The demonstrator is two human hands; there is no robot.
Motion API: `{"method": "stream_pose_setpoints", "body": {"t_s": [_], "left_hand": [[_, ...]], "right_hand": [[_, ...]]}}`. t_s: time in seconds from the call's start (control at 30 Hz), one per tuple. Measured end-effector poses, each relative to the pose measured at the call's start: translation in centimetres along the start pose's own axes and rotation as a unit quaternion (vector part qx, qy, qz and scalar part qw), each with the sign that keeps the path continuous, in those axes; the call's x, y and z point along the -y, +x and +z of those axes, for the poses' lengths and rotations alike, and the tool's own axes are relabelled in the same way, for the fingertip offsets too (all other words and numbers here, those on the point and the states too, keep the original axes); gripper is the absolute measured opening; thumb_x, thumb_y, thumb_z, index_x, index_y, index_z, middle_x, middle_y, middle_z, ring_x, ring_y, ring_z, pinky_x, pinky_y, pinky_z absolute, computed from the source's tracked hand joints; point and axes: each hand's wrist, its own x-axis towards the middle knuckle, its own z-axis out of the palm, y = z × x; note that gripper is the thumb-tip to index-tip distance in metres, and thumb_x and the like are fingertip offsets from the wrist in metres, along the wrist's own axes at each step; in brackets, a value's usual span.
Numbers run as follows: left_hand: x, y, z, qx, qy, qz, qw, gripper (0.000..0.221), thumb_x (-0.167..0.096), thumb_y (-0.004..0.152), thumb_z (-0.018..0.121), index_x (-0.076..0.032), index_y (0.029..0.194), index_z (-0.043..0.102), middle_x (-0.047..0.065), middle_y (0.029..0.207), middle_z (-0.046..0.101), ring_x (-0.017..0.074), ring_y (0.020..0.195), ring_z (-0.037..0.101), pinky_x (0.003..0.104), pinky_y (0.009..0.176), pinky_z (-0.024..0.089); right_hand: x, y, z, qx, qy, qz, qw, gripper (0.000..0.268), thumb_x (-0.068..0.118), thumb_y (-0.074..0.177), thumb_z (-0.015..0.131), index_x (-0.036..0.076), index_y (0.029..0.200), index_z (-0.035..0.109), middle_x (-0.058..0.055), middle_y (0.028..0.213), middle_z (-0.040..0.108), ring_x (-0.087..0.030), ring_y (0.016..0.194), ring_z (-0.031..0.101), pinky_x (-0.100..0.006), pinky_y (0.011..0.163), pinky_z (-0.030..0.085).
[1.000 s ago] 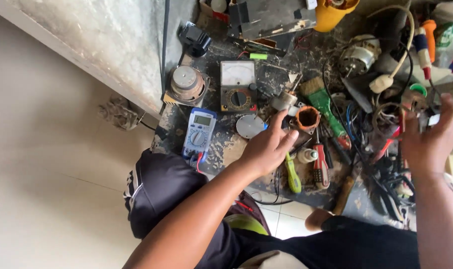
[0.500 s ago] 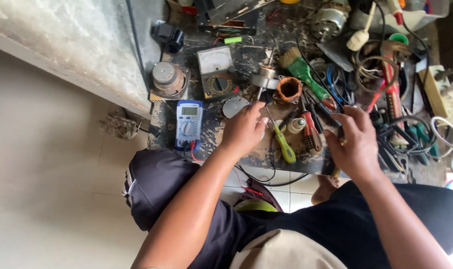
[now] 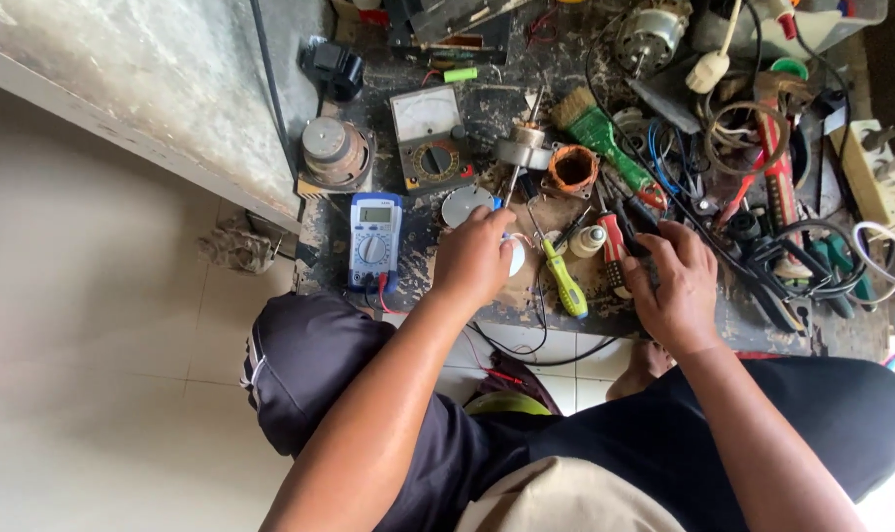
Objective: Reassembling an electric motor by fitting the stator and rotor together and using a screwdriver to adjust and secure components.
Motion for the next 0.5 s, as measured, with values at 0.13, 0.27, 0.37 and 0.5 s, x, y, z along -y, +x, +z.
{"method": "stream_pose_setpoints", "body": {"t_s": [0.13, 0.27, 0.37, 0.5], "left_hand": [[0.0, 0.4, 0.5, 0.006, 0.005, -0.034, 0.999, 0.032, -0.010, 0.092, 0.065, -0.010, 0.124, 0.065, 0.010, 0.110, 0.063, 0.0368, 0.102, 0.072, 0.058, 0.088, 0.057], [0.1, 0.5, 1.0, 0.017, 0.001, -0.054, 0.998, 0.031, -0.008, 0.090, 0.066, -0.009, 0.121, 0.065, 0.013, 0.112, 0.061, 0.0397, 0.102, 0.072, 0.060, 0.086, 0.056], [-0.1, 0.9, 1.1, 0.023, -0.019, -0.065, 0.997, 0.030, -0.005, 0.090, 0.067, -0.007, 0.120, 0.065, 0.017, 0.115, 0.059, 0.0442, 0.103, 0.071, 0.063, 0.084, 0.057], [-1.3, 0.6, 0.1, 0.014, -0.002, -0.054, 0.998, 0.022, 0.003, 0.091, 0.062, 0.000, 0.112, 0.068, 0.024, 0.115, 0.059, 0.0459, 0.095, 0.073, 0.063, 0.080, 0.059]], "right_hand": [[-0.6, -0.2, 0.4, -0.005, -0.004, -0.014, 1.000, 0.031, 0.034, 0.108, 0.063, 0.007, 0.124, 0.065, -0.019, 0.128, 0.054, -0.043, 0.125, 0.058, -0.061, 0.107, 0.039], [-1.2, -0.4, 0.6, -0.002, -0.013, -0.022, 1.000, 0.030, 0.036, 0.108, 0.063, 0.009, 0.123, 0.065, -0.018, 0.129, 0.055, -0.042, 0.125, 0.059, -0.059, 0.106, 0.039], [-0.9, -0.2, 0.5, -0.006, -0.005, -0.026, 1.000, 0.028, 0.033, 0.111, 0.062, 0.008, 0.122, 0.066, -0.019, 0.129, 0.055, -0.044, 0.123, 0.059, -0.060, 0.105, 0.040], [-1.0, -0.2, 0.5, -0.011, 0.000, -0.036, 0.999, 0.026, 0.031, 0.112, 0.063, 0.007, 0.120, 0.067, -0.021, 0.127, 0.055, -0.046, 0.121, 0.059, -0.059, 0.103, 0.040]]}}
